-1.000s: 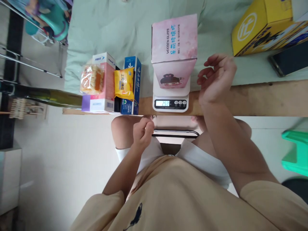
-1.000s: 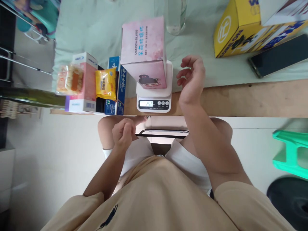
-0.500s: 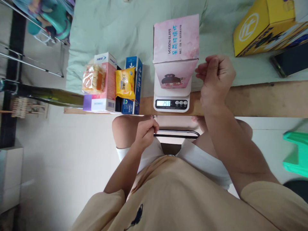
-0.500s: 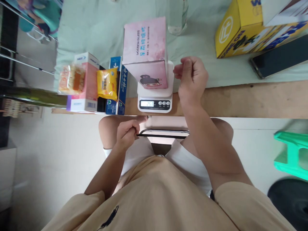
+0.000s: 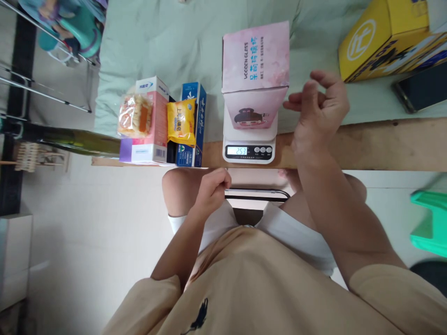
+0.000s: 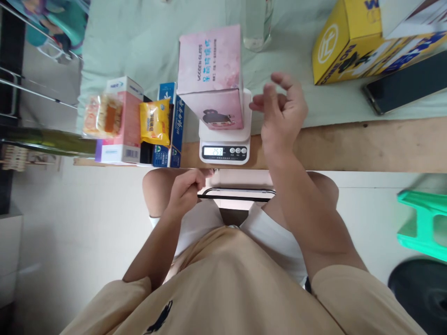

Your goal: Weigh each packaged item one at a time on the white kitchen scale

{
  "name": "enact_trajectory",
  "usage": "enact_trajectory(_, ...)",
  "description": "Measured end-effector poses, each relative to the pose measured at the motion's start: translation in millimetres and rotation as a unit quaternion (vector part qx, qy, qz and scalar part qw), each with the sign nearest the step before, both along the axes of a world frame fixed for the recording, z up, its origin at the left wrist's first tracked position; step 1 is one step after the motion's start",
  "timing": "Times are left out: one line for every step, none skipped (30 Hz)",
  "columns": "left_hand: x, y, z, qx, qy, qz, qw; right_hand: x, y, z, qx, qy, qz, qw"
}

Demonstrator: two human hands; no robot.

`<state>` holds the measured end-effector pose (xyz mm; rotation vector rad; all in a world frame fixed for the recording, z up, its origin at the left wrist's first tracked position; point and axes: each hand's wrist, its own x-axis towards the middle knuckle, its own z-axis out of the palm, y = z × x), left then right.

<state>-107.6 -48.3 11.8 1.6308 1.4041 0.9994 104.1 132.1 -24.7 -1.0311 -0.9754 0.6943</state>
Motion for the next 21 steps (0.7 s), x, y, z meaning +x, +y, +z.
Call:
enact_trajectory(-0.2, -0.6, 2.1, -0.008, 0.000, -0.010, 1.000, 0.0, 0.2, 0.4, -0.003, 0.001, -0.002, 1.000)
enact_trajectory(0.2, -1.5, 4.1, -0.016, -0.001, -0.017, 1.000, -0.1, 0.3, 1.2, 0.001, -0.002, 0.000, 1.000)
enact_trajectory(1.0, -2.4, 5.7, -0.022, -0.001, -0.018, 1.000, -0.2, 0.2, 2.1, 0.012, -0.005, 0.006, 1.000)
enact_trajectory(2.2, -3.2, 6.7, -0.026, -0.001, -0.015, 1.000, -0.2, 0.2, 3.1, 0.025, -0.005, 0.011, 1.000)
enact_trajectory(3.6, -3.7, 7.0, -0.028, -0.001, -0.009, 1.000, -0.4, 0.2, 3.7, 0.033, -0.001, 0.014, 0.999)
enact_trajectory(5.0, -3.9, 6.5, -0.028, -0.001, -0.002, 1.000, -0.6, 0.3, 3.9, 0.033, 0.006, 0.015, 0.999)
enact_trajectory(6.3, -3.7, 5.3, -0.027, -0.003, 0.006, 1.000, -0.7, 0.6, 3.5, 0.027, 0.013, 0.013, 0.999)
enact_trajectory(7.1, -3.0, 3.7, -0.023, -0.005, 0.014, 1.000, -0.6, 1.1, 2.4, 0.017, 0.016, 0.013, 1.000)
enact_trajectory(7.4, -2.0, 1.8, -0.018, -0.008, 0.021, 1.000, -0.3, 1.6, 0.8, 0.008, 0.014, 0.016, 1.000)
enact_trajectory(7.1, -0.7, 0.0, -0.012, -0.012, 0.028, 0.999, 0.3, 2.1, -1.1, 0.002, 0.011, 0.019, 1.000)
enact_trajectory(6.2, 0.7, -1.4, -0.003, -0.017, 0.034, 0.999, 1.3, 2.6, -3.0, 0.000, 0.007, 0.023, 1.000)
enact_trajectory(5.0, 2.2, -2.2, 0.004, -0.024, 0.035, 0.999, 2.5, 3.0, -4.6, 0.002, 0.002, 0.028, 1.000)
enact_trajectory(3.5, 3.6, -2.1, 0.011, -0.032, 0.033, 0.999, 3.7, 3.1, -5.8, 0.003, -0.004, 0.033, 0.999)
enact_trajectory(2.2, 4.9, -1.0, 0.016, -0.041, 0.029, 0.999, 4.6, 2.9, -6.2, 0.003, -0.010, 0.039, 0.999)
enact_trajectory(1.2, 6.4, 1.3, 0.018, -0.051, 0.028, 0.998, 5.1, 2.1, -5.7, 0.001, -0.016, 0.046, 0.999)
enact_trajectory(0.7, 8.1, 4.5, 0.019, -0.060, 0.032, 0.998, 5.0, 0.8, -4.4, -0.002, -0.021, 0.053, 0.998)
enact_trajectory(0.7, 10.4, 8.7, 0.020, -0.068, 0.043, 0.997, 4.3, -1.1, -2.3, -0.004, -0.027, 0.059, 0.998)
enact_trajectory(1.1, 13.6, 13.5, 0.023, -0.074, 0.062, 0.995, 3.1, -3.6, 0.6, -0.004, -0.032, 0.062, 0.998)
enact_trajectory(1.7, 18.2, 18.8, 0.029, -0.079, 0.086, 0.993, 1.6, -6.6, 4.1, -0.001, -0.037, 0.065, 0.997)
enact_trajectory(2.3, 24.3, 24.3, 0.036, -0.081, 0.110, 0.990, 0.2, -10.1, 8.3, 0.006, -0.042, 0.067, 0.997)
enact_trajectory(2.7, 32.2, 29.8, 0.045, -0.082, 0.131, 0.987, -1.1, -14.1, 12.9, 0.013, -0.050, 0.070, 0.996)
